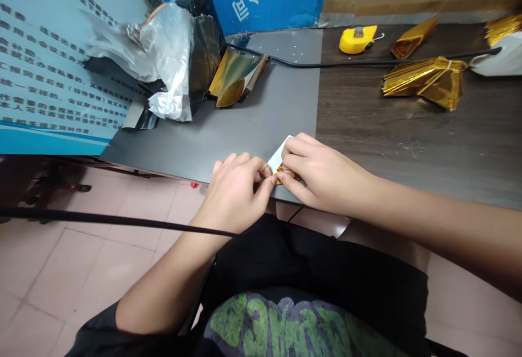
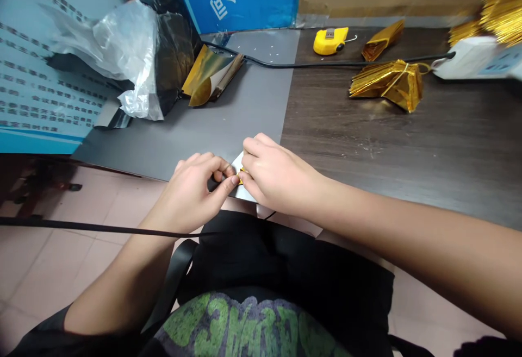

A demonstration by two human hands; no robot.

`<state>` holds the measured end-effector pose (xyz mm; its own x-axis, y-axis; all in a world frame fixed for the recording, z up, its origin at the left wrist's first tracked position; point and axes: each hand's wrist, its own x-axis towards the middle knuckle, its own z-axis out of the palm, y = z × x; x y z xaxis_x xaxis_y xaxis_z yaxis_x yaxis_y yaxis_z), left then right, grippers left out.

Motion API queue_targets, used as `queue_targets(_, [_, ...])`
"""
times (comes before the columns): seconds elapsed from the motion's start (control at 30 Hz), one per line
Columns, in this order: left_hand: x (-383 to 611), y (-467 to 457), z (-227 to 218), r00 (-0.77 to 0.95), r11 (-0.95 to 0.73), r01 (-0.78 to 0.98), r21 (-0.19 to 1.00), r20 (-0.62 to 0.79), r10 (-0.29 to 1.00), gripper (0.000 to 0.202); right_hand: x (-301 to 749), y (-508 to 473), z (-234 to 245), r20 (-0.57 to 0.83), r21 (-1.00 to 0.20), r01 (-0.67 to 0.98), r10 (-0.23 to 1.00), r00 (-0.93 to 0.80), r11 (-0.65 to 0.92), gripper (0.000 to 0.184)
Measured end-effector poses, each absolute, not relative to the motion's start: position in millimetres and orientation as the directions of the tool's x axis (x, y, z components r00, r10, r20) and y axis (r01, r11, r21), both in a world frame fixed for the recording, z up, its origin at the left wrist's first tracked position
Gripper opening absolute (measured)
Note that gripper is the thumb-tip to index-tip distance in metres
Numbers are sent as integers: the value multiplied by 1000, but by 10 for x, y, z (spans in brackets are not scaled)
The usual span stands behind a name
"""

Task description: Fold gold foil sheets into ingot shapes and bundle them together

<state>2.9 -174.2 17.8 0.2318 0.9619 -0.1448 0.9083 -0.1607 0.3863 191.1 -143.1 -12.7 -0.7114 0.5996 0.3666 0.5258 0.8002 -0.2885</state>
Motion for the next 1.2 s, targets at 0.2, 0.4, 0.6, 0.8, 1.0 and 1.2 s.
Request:
queue_targets(0.2, [63,-1753,181,198,-142,933,330,-144,970,20,1987,-1377,-88,299,-404,468,597,-744,786,27])
queue_targets(0.4, [49,-1778,159,209,-164,929,331,-104,972,22,2012,-1354,-74,302,-429,446,590,-749,786,25])
queue_targets(0.6, [1,-1856,85,208,-193,911,365,-3,978,24,1958,-1397,-86,291,-417,501,633,-717,759,31])
queue_targets(0.8, [-12,-1882,59,231,-230,926,300,32,972,27,1938,-1402,-123,296,-405,521,647,-703,751,32])
queue_targets(1.0, [25,-1883,58,216,-216,941,262,25,976,26,1921,-1426,-124,290,-397,542,662,-691,741,30])
queue_targets(1.2, [46,-1869,88,186,-183,948,261,15,982,26,1903,-1453,-120,303,-422,567,699,-647,708,30])
